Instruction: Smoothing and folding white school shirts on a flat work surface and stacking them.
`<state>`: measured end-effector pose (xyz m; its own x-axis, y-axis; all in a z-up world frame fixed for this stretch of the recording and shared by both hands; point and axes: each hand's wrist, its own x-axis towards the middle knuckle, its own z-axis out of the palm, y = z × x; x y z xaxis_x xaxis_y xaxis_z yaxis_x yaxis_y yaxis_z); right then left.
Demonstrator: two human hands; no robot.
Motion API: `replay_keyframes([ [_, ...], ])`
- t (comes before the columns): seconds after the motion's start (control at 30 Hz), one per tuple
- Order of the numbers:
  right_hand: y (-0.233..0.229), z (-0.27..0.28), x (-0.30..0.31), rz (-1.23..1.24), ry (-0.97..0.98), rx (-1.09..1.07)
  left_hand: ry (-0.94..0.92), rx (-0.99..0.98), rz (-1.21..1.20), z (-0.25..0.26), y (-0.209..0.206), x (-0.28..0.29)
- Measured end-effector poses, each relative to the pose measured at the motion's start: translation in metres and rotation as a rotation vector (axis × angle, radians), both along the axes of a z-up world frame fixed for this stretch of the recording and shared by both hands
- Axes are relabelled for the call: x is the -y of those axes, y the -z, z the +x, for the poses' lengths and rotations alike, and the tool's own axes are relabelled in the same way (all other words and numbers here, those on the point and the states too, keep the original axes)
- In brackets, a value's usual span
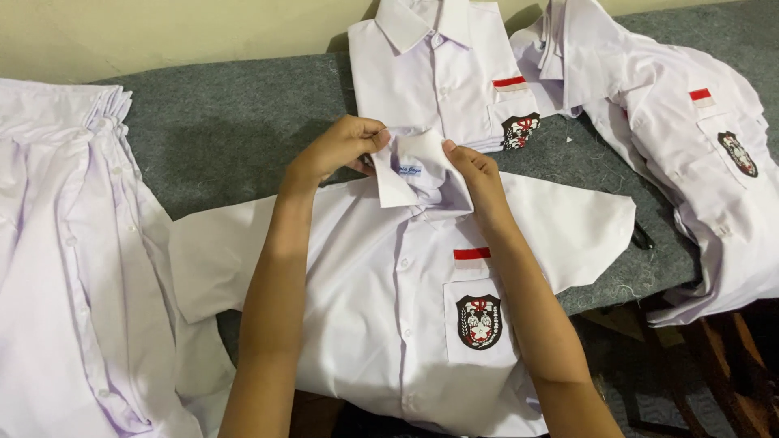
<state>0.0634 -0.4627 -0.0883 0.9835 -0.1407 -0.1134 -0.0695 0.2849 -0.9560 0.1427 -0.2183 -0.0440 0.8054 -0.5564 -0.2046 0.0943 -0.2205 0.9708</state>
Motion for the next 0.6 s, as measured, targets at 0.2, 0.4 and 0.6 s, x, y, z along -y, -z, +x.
replay_keyframes([
  [0.2, -0.063, -0.03, -0.027, 0.113, 0.02, -0.016, -0.136, -0.372, -0.233, 0.05, 0.084, 0.01],
  [0.4, -0.112, -0.043, -0.035, 0.169, -0.018, -0.198, -0.261, -0.546, -0.365, 0.06, 0.101, 0.008],
  [0.6, -0.051, -0.018, -0.004, 0.163, -0.077, -0.297, -0.383, -0.577, -0.443, 0.032, 0.047, 0.0],
])
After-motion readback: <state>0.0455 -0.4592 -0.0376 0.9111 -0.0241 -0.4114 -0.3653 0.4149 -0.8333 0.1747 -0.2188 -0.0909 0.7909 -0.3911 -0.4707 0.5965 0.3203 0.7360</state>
